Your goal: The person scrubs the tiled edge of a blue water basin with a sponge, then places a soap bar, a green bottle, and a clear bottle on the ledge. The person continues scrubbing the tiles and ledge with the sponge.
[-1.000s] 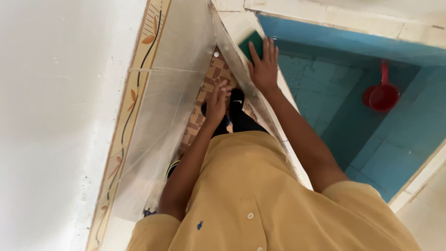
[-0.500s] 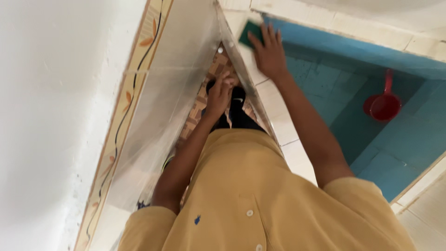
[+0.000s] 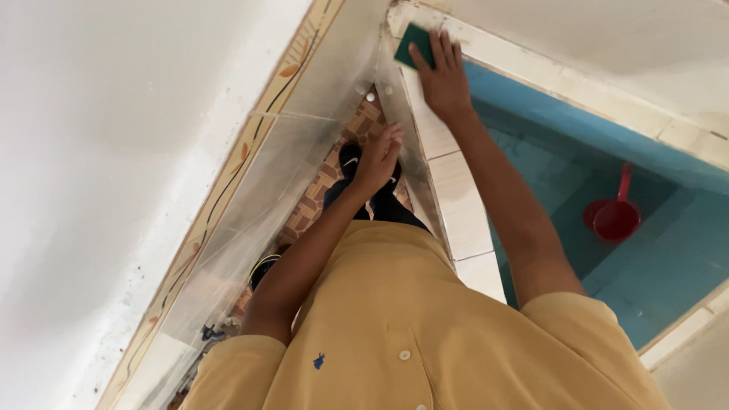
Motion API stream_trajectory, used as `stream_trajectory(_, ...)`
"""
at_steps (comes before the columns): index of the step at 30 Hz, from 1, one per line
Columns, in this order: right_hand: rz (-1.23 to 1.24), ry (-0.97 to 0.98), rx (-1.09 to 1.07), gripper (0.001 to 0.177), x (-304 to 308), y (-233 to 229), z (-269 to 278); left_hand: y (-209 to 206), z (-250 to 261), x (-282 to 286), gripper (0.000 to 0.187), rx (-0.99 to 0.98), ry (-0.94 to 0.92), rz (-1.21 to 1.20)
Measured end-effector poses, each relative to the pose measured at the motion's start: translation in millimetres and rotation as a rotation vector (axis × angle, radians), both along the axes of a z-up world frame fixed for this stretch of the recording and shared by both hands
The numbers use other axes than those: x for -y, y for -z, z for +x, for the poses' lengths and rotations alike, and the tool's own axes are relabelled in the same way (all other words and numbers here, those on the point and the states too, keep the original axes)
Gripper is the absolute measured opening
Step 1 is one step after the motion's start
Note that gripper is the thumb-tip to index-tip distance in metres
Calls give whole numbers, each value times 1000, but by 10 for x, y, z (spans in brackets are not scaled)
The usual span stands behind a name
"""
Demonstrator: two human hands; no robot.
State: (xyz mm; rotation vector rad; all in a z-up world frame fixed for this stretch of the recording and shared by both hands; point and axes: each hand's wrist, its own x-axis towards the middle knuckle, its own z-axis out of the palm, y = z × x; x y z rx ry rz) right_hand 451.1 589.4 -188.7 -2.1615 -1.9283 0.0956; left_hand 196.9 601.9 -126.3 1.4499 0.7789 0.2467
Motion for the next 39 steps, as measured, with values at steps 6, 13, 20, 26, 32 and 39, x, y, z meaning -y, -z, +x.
stream_trajectory(6,-1,-36,-11,67,-421,27,159,-170,-44,-2,44,-15,-32,5)
stream_trajectory(13,-63,35,-160,60,449,-349,-244,-141,-131,93,44,-19,-39,24)
stream_trajectory(20,-67,94,-119,64,700,-329,-464,-320,-220,88,46,-127,-54,-38)
stream_trajectory(26,52,16,-25,68,-380,161,8,-332,-321,81,45,-119,-57,26)
stream_trajectory(32,16,12,-73,70,-428,84,-3,-288,-392,95,42,-95,-105,87)
stream_trajectory(39,-58,118,-228,64,660,-445,-568,-346,-312,67,44,-197,-46,21)
